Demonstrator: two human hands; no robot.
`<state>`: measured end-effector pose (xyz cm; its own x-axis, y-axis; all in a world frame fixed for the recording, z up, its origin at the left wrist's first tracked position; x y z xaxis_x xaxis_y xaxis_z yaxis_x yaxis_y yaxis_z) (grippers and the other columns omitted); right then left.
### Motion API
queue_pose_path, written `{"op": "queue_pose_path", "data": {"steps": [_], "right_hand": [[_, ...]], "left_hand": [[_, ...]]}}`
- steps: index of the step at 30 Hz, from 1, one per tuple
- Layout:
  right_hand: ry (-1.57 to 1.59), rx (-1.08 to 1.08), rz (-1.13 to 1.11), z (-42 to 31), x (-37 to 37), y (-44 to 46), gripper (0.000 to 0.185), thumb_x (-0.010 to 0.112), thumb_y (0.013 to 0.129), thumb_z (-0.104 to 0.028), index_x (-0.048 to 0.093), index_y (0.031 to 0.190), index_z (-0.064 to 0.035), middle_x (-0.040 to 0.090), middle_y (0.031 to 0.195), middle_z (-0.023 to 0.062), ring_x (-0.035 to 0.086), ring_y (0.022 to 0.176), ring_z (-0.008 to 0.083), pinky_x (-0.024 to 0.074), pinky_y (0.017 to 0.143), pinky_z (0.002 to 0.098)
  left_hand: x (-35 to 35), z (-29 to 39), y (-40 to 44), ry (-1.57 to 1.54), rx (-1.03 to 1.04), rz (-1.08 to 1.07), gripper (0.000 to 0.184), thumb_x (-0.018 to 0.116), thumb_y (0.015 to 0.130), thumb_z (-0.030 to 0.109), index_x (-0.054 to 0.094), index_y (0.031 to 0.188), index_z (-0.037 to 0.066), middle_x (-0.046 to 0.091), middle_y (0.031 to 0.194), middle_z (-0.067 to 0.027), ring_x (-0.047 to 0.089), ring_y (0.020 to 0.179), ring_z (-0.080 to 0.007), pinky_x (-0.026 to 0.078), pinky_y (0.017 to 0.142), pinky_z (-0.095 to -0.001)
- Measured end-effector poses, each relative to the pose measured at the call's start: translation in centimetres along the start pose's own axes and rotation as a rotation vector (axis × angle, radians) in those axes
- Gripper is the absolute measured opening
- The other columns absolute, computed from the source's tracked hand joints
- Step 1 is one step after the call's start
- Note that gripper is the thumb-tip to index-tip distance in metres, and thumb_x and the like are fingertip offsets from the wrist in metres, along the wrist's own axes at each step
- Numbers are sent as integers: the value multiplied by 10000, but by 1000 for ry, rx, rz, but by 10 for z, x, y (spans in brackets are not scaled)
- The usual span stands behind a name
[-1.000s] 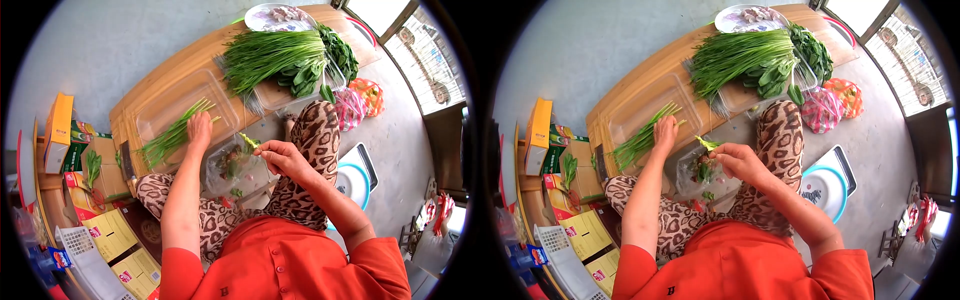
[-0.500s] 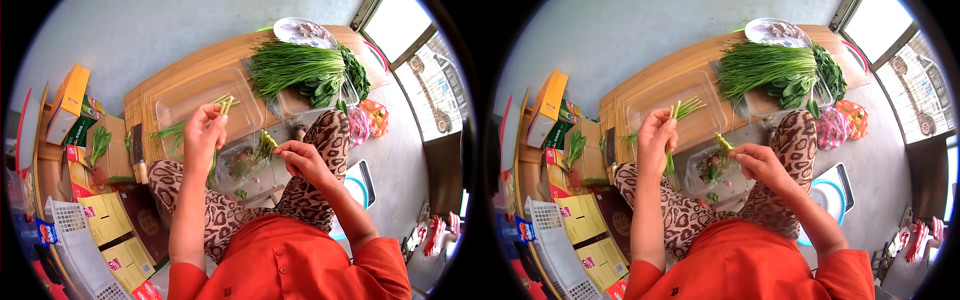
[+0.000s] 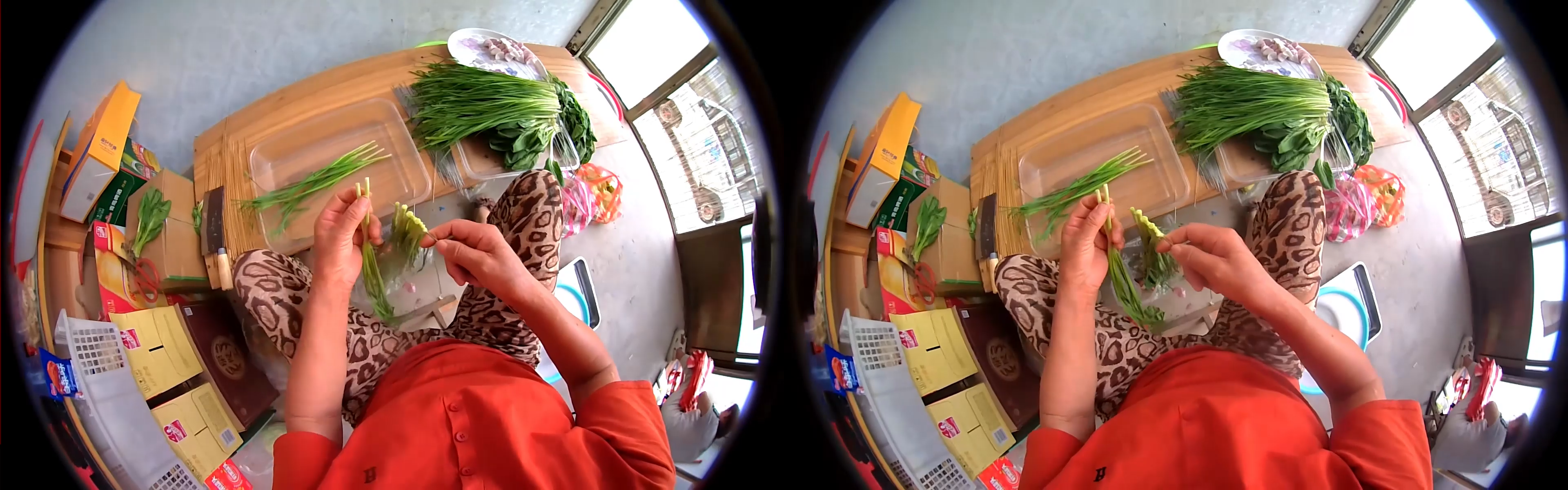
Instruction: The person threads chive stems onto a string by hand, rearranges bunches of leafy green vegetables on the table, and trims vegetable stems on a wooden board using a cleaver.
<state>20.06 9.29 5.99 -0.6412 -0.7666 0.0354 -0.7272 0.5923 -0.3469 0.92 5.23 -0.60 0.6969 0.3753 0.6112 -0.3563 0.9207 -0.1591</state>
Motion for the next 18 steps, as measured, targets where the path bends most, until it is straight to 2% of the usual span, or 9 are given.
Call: {"op": "queue_pose_path", "data": {"steps": [4,7,18], "right_hand": [[-10,1,-15,-5,7,1,208,506,956,-146,620,1060,-6,474,580,-47,432,514,28,317,471,201],[-15,-38,-33,-1,7,4,226,495,975,-168,612,1108,-27,466,570,-47,382,476,18,268,431,185],[-32,-52,-29,-1,6,1,219,503,972,-167,611,1096,-21,465,568,-44,397,480,25,279,434,188]], "left_hand": [[1,4,-3,-28,22,11,186,664,872,129,590,1027,57,576,754,-5,544,558,-117,423,463,-246],[0,6,-4,-7,3,-14,171,662,874,130,597,1015,59,575,756,-5,544,557,-110,414,458,-236],[2,5,-6,-51,-9,-6,141,658,882,152,628,984,59,599,783,2,527,525,-97,375,419,-216]]}}
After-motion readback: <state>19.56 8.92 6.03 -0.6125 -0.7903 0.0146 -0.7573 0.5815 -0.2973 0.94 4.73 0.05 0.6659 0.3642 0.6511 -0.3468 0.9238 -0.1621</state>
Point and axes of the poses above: each hand's wrist, its own y-axis towards the middle knuckle, its own x-axis out of the palm, z = x × y, the point moved 5 cm from there along y, towards the middle knuckle
